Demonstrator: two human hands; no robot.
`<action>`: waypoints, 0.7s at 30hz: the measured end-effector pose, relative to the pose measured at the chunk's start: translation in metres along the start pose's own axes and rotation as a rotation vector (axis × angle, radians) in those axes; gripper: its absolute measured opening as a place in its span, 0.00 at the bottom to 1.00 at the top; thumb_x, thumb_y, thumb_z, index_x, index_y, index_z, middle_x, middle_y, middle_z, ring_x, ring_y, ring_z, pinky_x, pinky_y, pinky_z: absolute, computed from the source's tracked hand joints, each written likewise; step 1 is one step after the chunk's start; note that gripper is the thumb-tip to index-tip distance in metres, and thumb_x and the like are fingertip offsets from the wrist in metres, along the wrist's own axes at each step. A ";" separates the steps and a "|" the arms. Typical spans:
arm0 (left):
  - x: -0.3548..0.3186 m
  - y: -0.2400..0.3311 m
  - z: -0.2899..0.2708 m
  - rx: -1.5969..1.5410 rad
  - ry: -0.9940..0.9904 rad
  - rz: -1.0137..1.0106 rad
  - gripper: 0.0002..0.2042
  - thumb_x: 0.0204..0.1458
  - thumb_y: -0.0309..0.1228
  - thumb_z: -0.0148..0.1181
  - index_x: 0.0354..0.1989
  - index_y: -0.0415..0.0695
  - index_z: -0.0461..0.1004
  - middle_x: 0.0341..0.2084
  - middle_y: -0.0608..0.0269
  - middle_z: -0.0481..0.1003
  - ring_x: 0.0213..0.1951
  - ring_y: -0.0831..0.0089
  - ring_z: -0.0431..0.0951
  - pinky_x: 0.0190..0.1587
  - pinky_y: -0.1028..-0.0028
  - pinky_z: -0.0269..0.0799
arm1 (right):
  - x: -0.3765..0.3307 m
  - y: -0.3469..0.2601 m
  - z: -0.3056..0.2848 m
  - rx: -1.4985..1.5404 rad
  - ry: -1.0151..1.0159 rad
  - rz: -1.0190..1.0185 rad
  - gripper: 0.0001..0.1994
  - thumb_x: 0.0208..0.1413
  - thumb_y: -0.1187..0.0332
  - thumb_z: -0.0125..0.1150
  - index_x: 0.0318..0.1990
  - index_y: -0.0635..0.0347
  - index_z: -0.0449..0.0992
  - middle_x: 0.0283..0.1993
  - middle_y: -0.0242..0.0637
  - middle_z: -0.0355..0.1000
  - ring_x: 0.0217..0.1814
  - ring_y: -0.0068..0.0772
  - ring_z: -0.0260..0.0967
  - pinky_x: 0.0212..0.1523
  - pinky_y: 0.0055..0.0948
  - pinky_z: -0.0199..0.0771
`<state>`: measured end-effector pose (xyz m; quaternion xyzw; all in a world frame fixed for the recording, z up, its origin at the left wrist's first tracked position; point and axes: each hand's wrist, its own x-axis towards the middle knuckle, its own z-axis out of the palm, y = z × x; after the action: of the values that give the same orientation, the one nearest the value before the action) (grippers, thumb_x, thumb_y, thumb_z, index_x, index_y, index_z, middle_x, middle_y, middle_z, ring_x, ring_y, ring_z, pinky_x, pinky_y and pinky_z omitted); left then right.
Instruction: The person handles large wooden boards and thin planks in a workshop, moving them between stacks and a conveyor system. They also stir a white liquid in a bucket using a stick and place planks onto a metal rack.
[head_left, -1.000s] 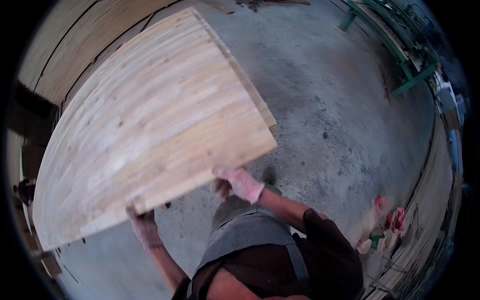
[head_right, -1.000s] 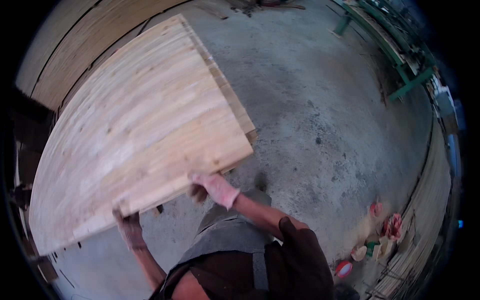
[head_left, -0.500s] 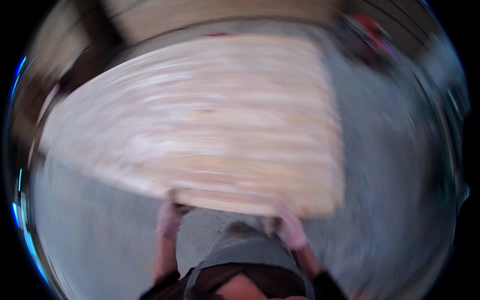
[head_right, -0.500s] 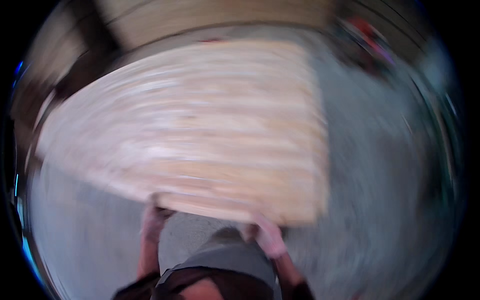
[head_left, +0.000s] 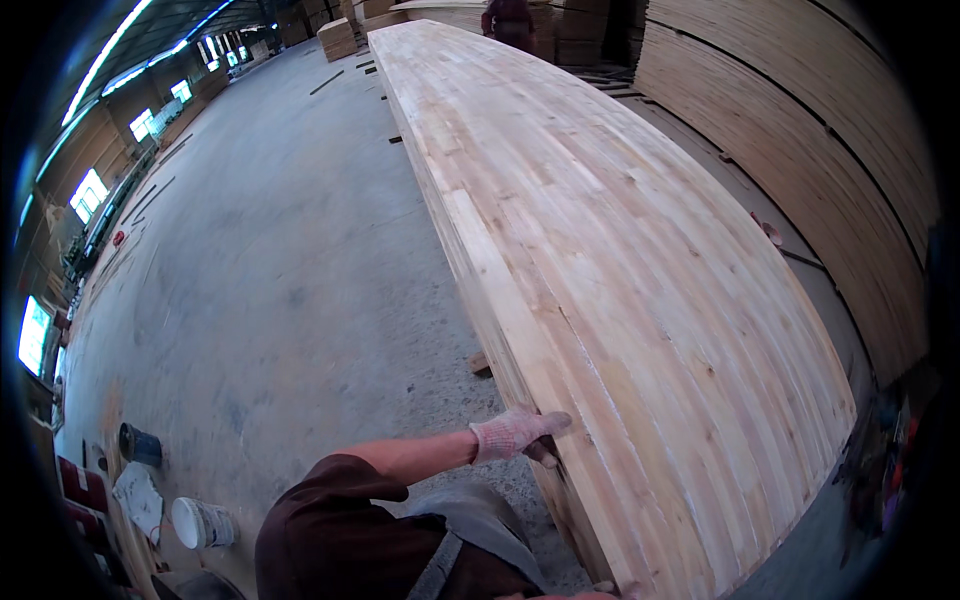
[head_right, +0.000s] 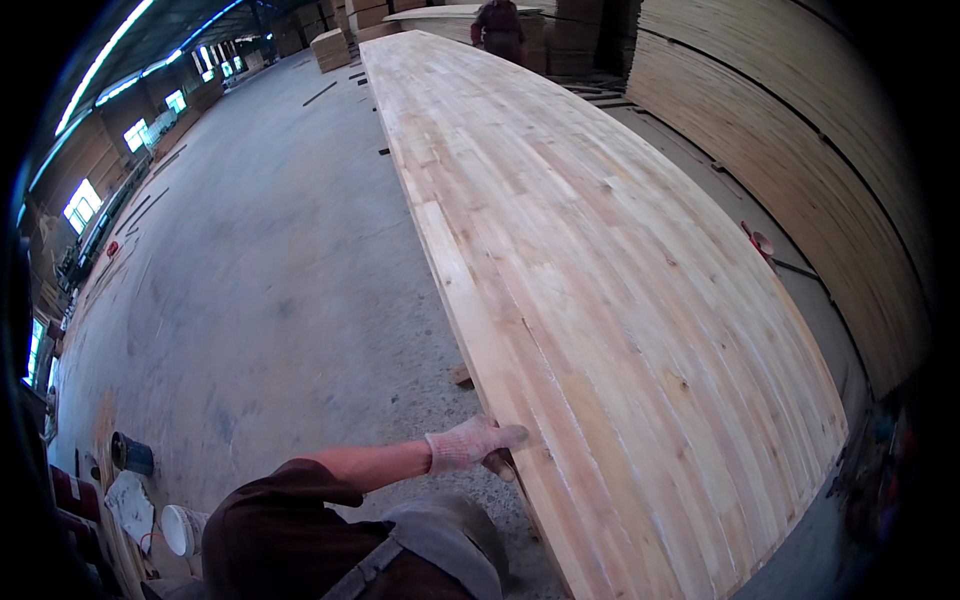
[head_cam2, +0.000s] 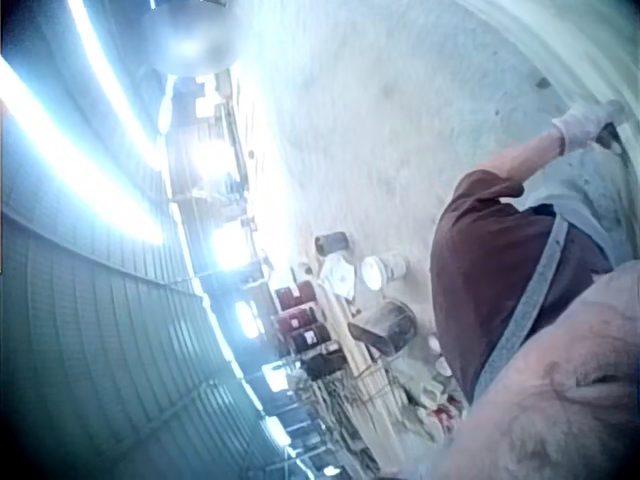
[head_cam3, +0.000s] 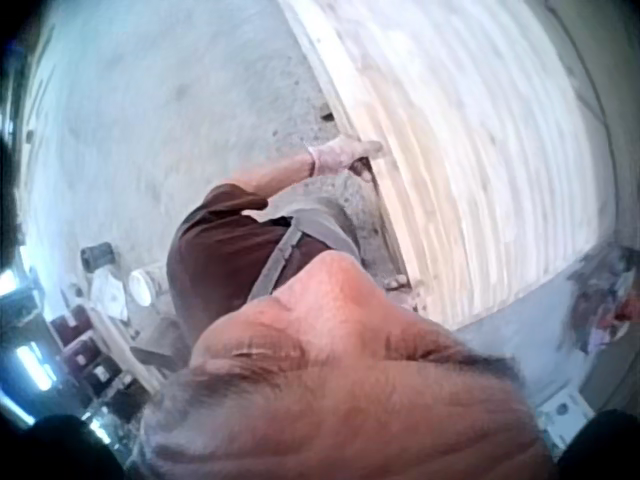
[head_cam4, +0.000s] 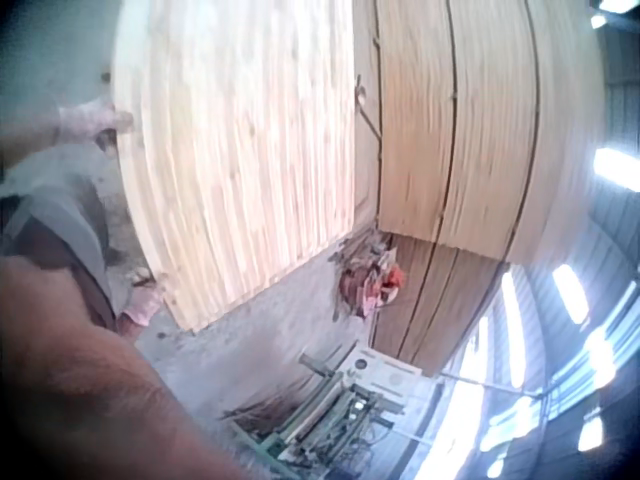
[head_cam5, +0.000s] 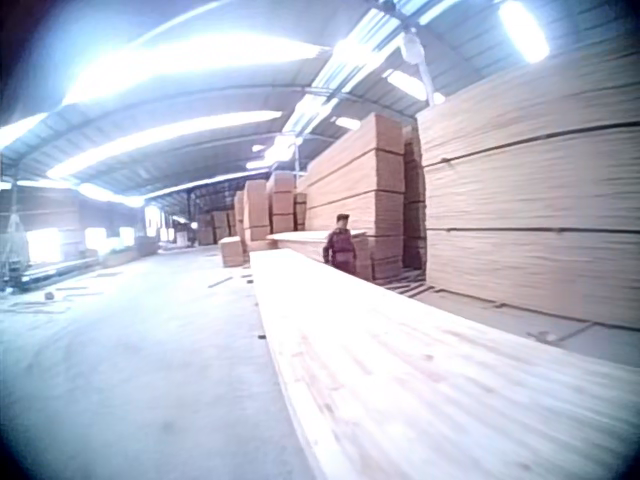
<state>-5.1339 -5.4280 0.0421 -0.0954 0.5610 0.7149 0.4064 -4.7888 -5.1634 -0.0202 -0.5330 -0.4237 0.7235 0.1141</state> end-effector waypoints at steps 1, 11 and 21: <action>0.003 -0.004 -0.002 -0.001 0.005 0.015 0.31 0.61 0.51 0.67 0.51 0.27 0.77 0.40 0.47 0.84 0.31 0.65 0.87 0.38 0.71 0.88 | 0.003 -0.001 0.000 -0.009 0.002 0.005 0.30 0.69 0.43 0.56 0.67 0.56 0.68 0.46 0.43 0.77 0.41 0.43 0.73 0.39 0.45 0.77; 0.011 -0.007 -0.012 0.144 0.005 -0.015 0.36 0.58 0.59 0.64 0.44 0.27 0.80 0.36 0.50 0.84 0.29 0.69 0.87 0.37 0.71 0.83 | 0.024 0.001 -0.010 0.142 -0.111 -0.077 0.31 0.67 0.39 0.57 0.68 0.47 0.64 0.36 0.39 0.73 0.30 0.38 0.68 0.28 0.38 0.72; -0.002 -0.002 -0.007 0.329 -0.148 0.160 0.29 0.66 0.53 0.59 0.55 0.33 0.79 0.42 0.52 0.84 0.38 0.67 0.87 0.43 0.69 0.85 | -0.002 0.016 -0.032 0.390 -0.085 0.081 0.13 0.62 0.51 0.62 0.38 0.48 0.82 0.35 0.37 0.79 0.42 0.41 0.79 0.42 0.45 0.76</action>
<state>-5.1335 -5.4346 0.0394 0.0701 0.6446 0.6486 0.3986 -4.7556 -5.1591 -0.0327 -0.4863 -0.2583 0.8177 0.1680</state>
